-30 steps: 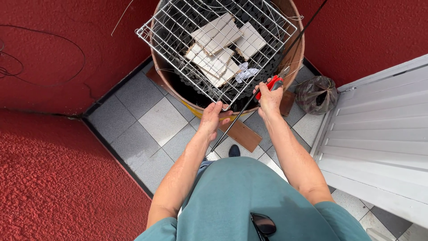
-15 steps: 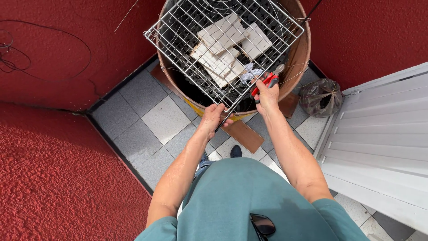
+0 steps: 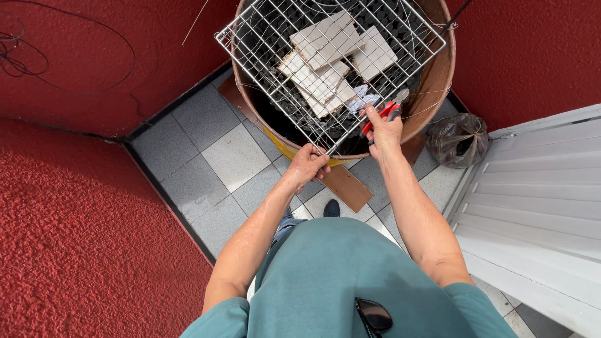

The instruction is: Repairing a metal grate by twisting and cutting wire with pliers.

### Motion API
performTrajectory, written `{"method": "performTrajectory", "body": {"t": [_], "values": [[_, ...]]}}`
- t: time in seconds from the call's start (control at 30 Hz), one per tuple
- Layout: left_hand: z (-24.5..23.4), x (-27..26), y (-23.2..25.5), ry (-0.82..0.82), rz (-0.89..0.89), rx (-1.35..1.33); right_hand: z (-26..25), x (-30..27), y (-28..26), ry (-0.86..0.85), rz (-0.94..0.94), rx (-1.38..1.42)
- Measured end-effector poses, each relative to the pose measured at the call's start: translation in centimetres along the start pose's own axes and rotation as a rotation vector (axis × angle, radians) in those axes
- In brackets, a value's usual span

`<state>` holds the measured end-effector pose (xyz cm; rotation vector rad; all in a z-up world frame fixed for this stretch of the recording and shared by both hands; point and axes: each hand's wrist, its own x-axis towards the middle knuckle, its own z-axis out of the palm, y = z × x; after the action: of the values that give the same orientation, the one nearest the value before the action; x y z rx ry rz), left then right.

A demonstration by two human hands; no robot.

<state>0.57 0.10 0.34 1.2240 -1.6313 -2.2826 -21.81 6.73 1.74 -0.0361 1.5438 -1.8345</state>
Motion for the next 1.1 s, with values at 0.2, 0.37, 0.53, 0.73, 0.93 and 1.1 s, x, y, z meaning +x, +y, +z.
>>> {"method": "performTrajectory", "body": {"t": [0.2, 0.37, 0.53, 0.73, 0.93, 1.1], "values": [[0.4, -0.5, -2.3, 0.086, 0.134, 0.116, 0.6, 0.0, 0.3, 0.048, -0.052, -0.116], [0.0, -3.3, -1.1, 0.288, 0.361, 0.530, -0.3, 0.9, 0.9, -0.039, -0.127, -0.067], [-0.1, -4.5, -0.3, 0.391, 0.426, 0.643, 0.1, 0.5, 0.5, -0.067, -0.142, -0.025], [0.1, -3.5, -1.3, 0.464, 0.576, 0.660, 0.0, 1.1, 0.5, -0.060, -0.092, -0.039], [0.2, -3.9, -0.3, 0.472, 0.532, 0.853, 0.1, 1.2, 0.6, -0.070, -0.060, -0.075], [0.0, -3.6, -1.2, 0.464, 0.633, 0.905, -1.9, 3.9, 2.6, 0.038, -0.180, -0.274]]}}
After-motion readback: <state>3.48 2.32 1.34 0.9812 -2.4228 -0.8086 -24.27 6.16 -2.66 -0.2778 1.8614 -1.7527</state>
